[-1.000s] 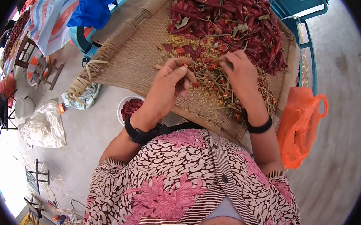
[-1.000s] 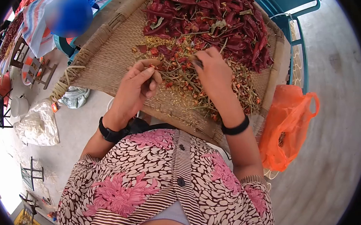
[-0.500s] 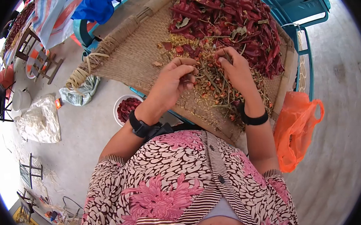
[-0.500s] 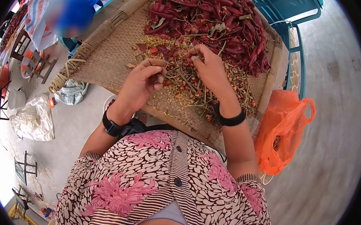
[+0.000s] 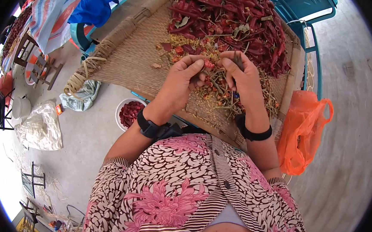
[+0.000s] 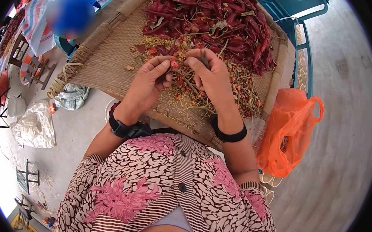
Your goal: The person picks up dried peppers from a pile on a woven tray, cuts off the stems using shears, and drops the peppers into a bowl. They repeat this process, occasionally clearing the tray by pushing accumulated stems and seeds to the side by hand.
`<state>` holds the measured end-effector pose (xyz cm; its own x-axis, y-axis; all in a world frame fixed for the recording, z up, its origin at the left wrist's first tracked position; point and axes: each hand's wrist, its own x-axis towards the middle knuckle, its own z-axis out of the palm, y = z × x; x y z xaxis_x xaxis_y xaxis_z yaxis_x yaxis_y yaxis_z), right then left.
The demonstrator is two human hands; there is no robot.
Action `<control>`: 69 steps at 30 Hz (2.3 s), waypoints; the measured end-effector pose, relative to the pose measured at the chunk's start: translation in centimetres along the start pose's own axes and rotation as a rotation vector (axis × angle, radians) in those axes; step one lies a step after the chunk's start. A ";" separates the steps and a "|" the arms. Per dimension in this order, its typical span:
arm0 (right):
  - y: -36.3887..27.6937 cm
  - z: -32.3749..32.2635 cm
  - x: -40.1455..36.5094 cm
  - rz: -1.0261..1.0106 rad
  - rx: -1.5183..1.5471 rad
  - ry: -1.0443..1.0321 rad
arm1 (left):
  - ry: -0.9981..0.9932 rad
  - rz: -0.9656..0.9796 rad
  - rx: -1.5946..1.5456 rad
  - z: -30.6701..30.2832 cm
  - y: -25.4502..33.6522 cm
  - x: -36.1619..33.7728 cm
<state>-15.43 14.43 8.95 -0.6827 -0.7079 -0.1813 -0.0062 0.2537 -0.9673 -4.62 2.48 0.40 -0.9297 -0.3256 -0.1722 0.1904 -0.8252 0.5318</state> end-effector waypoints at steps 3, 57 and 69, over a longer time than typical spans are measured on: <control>0.1 0.1 -0.4 -0.012 -0.013 0.036 | -0.002 -0.003 -0.041 0.6 0.8 -0.4; -0.2 3.1 -3.2 -0.005 0.432 -0.051 | -0.420 -0.013 -0.078 0.8 1.0 -2.8; -0.8 2.7 -2.4 0.079 0.515 -0.026 | -0.329 0.018 -0.075 0.6 1.6 -3.2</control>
<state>-11.81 14.14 9.67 -0.6485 -0.7172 -0.2552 0.4093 -0.0457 -0.9113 -1.54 2.45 2.26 -0.9756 -0.1840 0.1198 0.2189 -0.8562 0.4681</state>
